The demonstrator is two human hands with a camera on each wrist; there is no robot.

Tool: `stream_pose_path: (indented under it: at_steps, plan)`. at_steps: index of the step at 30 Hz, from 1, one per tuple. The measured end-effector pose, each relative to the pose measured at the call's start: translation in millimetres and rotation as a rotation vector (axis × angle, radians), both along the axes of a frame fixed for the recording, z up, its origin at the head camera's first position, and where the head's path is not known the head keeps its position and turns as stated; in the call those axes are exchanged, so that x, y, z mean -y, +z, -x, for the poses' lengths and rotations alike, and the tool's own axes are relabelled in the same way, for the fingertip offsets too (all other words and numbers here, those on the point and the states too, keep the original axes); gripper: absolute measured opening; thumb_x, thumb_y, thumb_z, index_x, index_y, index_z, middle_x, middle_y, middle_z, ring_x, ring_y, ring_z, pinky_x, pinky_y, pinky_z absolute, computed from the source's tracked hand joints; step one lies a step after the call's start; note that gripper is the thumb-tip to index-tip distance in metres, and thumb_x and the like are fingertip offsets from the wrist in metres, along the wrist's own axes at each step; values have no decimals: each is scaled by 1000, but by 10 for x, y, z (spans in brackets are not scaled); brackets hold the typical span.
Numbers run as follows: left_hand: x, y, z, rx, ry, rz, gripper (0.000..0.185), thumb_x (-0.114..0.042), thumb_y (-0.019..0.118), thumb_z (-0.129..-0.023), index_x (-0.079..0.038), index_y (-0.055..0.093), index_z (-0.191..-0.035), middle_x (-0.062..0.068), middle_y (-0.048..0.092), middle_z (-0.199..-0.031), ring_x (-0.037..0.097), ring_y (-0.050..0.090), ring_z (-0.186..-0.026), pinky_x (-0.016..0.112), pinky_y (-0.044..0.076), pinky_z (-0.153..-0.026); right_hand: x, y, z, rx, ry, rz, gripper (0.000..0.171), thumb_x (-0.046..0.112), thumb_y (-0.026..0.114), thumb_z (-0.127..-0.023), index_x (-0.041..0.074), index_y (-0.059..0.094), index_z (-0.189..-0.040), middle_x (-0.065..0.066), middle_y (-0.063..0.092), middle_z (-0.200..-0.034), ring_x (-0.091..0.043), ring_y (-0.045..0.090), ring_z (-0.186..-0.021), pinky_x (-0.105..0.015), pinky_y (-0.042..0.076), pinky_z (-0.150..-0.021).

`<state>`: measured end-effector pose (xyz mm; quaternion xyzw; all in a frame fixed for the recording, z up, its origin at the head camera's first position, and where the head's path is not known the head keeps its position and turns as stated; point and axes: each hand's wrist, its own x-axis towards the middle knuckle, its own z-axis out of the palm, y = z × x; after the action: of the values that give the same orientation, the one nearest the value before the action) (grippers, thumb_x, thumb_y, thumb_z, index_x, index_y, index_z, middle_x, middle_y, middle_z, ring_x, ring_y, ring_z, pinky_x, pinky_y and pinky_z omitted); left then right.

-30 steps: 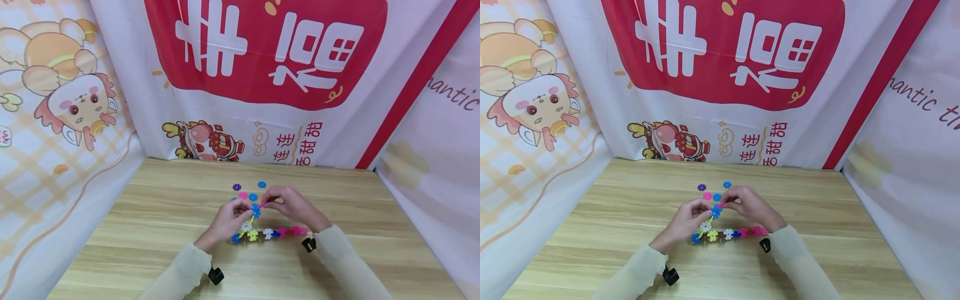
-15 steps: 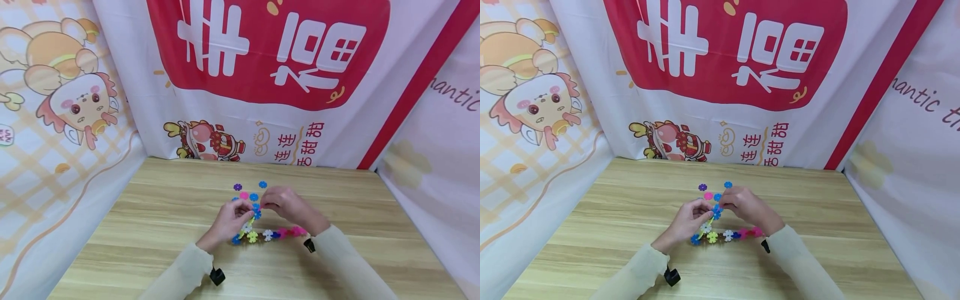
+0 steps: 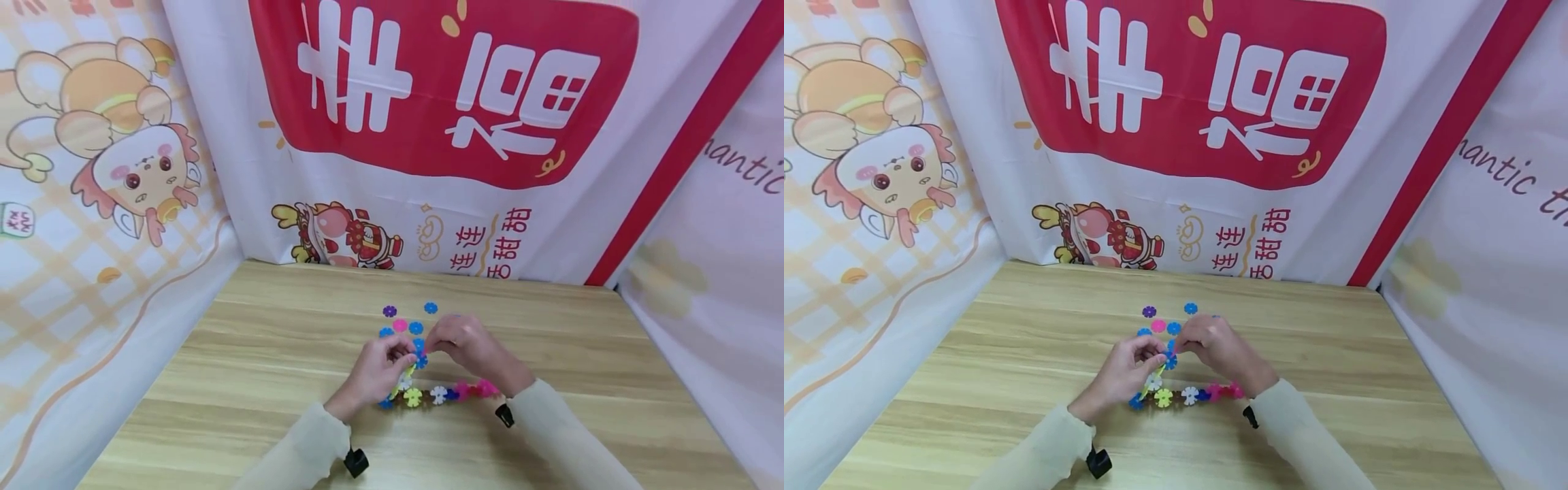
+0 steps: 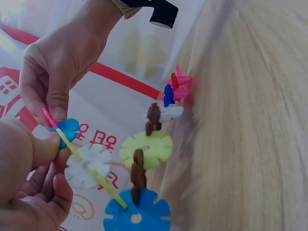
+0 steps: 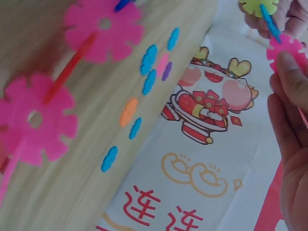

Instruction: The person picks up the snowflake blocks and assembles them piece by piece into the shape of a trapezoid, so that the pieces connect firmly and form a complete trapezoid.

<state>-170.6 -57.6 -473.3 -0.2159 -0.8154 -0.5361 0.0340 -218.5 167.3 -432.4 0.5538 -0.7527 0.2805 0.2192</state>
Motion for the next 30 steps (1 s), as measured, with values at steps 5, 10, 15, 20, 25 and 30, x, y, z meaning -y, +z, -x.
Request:
stream_pose_path:
  at_steps: [5, 10, 15, 20, 25, 30]
  plan:
    - [5, -6, -13, 17, -17, 16, 3, -11, 69, -103, -11, 71, -102, 1, 72, -93, 9, 65, -81, 22, 59, -73, -22, -42, -29, 26, -12, -33, 19, -7, 85, -80, 8, 78, -89, -1, 79, -89, -11, 77, -84, -14, 60, -80]
    - [34, -27, 16, 108, -39, -16, 12, -21, 68, -104, -14, 72, -113, 1, 74, -104, 11, 70, -92, 22, 60, -83, -18, -9, -66, 95, -55, -94, 15, 1, 85, -84, 12, 81, -94, 1, 80, -94, -8, 77, -89, -16, 61, -83]
    - [58, -30, 43, 169, -87, -35, 34, -33, 72, -102, -15, 69, -132, 1, 75, -122, 15, 71, -110, 23, 58, -97, 23, 58, -86, 166, -68, -175, 13, 9, 83, -90, 15, 82, -102, 2, 82, -103, -9, 78, -99, -19, 61, -88]
    - [105, -30, 50, 167, -118, -48, 34, -31, 71, -103, -16, 69, -133, 2, 73, -128, 17, 70, -113, 27, 59, -100, 83, 122, -55, 201, -68, -209, 14, 11, 83, -91, 12, 82, -104, 1, 82, -104, -12, 78, -99, -22, 62, -89]
    - [160, -16, 29, 211, -107, -95, 36, -32, 71, -103, -12, 69, -132, 10, 72, -129, 19, 70, -114, 25, 58, -100, 87, 183, 41, 295, -126, -279, 14, 10, 82, -92, 11, 81, -106, -2, 81, -105, -15, 77, -97, -30, 65, -86]
    - [215, -17, -12, 257, -93, -103, 37, -33, 71, -103, -12, 68, -133, 16, 69, -134, 19, 69, -116, 24, 57, -101, 88, 156, 180, 413, -209, -386, 17, 14, 81, -94, 9, 79, -110, -8, 80, -109, -21, 76, -99, -33, 65, -88]
